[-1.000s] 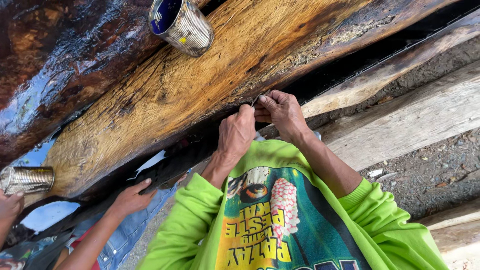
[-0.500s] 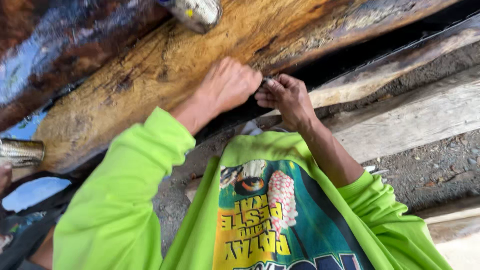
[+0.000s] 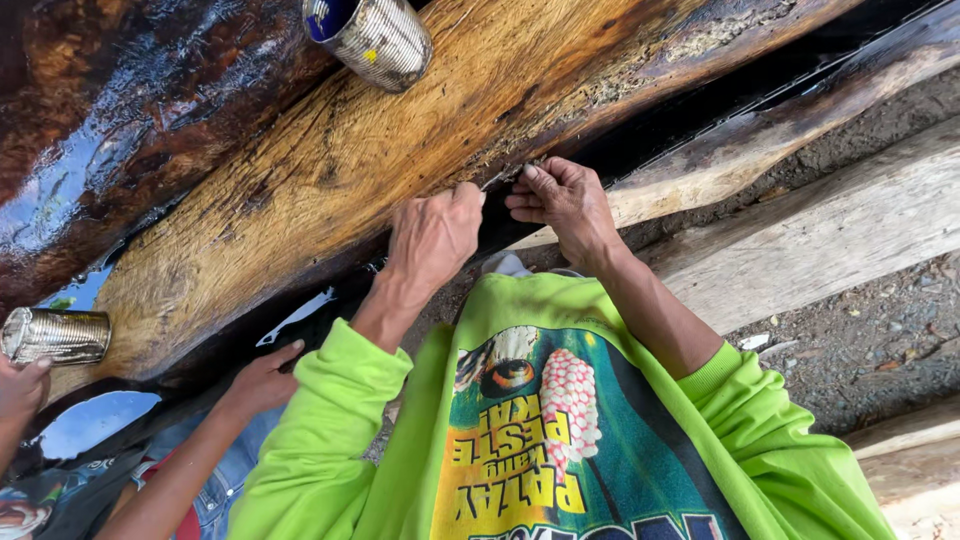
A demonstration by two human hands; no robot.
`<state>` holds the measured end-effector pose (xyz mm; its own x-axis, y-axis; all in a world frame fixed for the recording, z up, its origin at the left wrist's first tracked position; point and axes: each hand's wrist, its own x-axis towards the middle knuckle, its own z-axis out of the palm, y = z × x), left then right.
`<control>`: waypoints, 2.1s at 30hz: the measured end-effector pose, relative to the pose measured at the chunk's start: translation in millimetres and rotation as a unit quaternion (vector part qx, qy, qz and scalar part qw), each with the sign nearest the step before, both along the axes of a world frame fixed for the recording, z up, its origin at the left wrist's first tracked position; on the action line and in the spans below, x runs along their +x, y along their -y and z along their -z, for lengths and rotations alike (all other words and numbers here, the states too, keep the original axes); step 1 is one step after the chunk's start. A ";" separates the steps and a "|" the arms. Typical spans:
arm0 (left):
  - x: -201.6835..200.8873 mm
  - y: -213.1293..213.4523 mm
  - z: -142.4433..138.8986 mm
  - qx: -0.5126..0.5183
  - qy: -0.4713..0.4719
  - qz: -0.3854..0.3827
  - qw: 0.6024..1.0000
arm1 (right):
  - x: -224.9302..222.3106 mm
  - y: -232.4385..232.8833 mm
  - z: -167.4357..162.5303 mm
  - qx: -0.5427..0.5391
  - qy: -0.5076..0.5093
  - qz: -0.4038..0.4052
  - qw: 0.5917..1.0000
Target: The person sits on the ground beside a large wooden boat hull and works on the seam between planks, first picking and pressing material along the gap with the fingers, then scooping black tar-like sealant from a tin can and pressing it into the seam by hand along the hull.
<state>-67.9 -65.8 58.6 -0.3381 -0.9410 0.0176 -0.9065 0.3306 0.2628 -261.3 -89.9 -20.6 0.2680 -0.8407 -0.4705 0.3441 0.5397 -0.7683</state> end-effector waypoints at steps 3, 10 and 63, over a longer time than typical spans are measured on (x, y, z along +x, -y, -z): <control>-7.8 0.4 2.6 0.016 -0.024 -0.018 0.999 | -0.8 0.6 -3.4 0.000 0.007 0.006 1.000; -25.6 0.6 21.1 0.026 -0.047 -0.045 0.998 | -0.7 -2.4 -2.8 0.015 0.018 0.020 1.000; -46.5 105.2 -3.1 0.024 0.067 0.130 0.989 | -28.7 57.6 -1.1 0.046 0.107 0.010 0.993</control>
